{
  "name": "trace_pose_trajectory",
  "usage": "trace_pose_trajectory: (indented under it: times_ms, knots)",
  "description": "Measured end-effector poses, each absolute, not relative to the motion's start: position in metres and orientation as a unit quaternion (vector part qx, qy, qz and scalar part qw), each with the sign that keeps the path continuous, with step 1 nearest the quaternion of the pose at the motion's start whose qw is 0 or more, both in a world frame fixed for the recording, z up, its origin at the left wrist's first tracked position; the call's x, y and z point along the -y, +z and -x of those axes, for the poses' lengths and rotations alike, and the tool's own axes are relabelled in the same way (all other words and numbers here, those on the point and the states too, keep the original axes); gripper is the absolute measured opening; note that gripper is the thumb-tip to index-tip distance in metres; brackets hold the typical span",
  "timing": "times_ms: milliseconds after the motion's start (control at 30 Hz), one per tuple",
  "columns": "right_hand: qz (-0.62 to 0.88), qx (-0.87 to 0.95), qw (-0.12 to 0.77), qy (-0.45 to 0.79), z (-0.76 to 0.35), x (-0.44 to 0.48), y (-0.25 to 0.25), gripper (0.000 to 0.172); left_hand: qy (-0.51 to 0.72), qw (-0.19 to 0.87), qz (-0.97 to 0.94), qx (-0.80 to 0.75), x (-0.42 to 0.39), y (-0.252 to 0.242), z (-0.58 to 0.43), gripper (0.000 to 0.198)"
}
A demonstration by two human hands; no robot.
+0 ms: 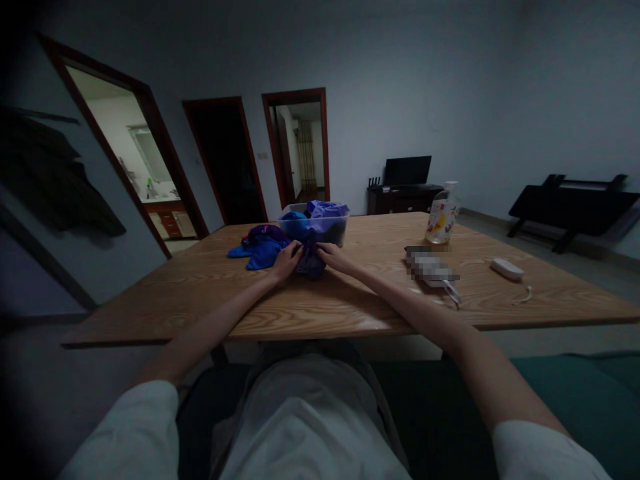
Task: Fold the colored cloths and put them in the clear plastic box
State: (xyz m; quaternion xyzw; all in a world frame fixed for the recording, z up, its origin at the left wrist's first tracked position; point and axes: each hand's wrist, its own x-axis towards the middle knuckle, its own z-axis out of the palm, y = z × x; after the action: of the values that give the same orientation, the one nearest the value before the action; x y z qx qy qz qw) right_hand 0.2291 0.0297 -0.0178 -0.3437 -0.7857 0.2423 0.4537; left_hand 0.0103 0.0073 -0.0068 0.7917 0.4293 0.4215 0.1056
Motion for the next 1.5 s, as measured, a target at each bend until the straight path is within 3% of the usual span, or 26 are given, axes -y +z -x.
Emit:
trace_pose_trajectory:
  times_ms: [133, 300, 367, 467, 633, 867, 1133, 1500]
  knots:
    - [0.385, 0.740, 0.461, 0.303, -0.231, -0.035, -0.018, 0.025, 0.434, 0.108, -0.812, -0.375, 0.002, -0.003, -0.009, 0.027]
    - [0.418, 0.718, 0.472, 0.295, -0.233, -0.040, -0.022, 0.021, 0.412, 0.066, -0.846, -0.331, 0.007, -0.002, -0.009, 0.027]
    - [0.399, 0.735, 0.478, 0.269, -0.233, -0.041, -0.024, 0.018, 0.396, 0.056, -0.847, -0.351, 0.006, -0.003, -0.010, 0.025]
    - [0.337, 0.779, 0.495, 0.185, -0.232, -0.035, -0.023, 0.028, 0.400, 0.045, -0.830, -0.385, 0.002, -0.005, -0.011, 0.029]
    - [0.312, 0.840, 0.430, 0.108, -0.231, -0.010, -0.005, 0.020, 0.415, 0.045, -0.812, -0.408, -0.004, -0.008, -0.010, 0.029]
    - [0.330, 0.837, 0.418, 0.124, -0.223, -0.001, -0.004, 0.038, 0.405, 0.036, -0.817, -0.408, 0.000, -0.006, -0.009, 0.027]
    - [0.319, 0.837, 0.431, 0.109, -0.229, -0.016, -0.011, 0.018, 0.411, 0.027, -0.829, -0.379, 0.007, -0.002, -0.011, 0.026]
    - [0.295, 0.806, 0.504, 0.093, -0.221, -0.013, -0.010, 0.015, 0.407, 0.010, -0.825, -0.391, 0.003, -0.008, -0.011, 0.024]
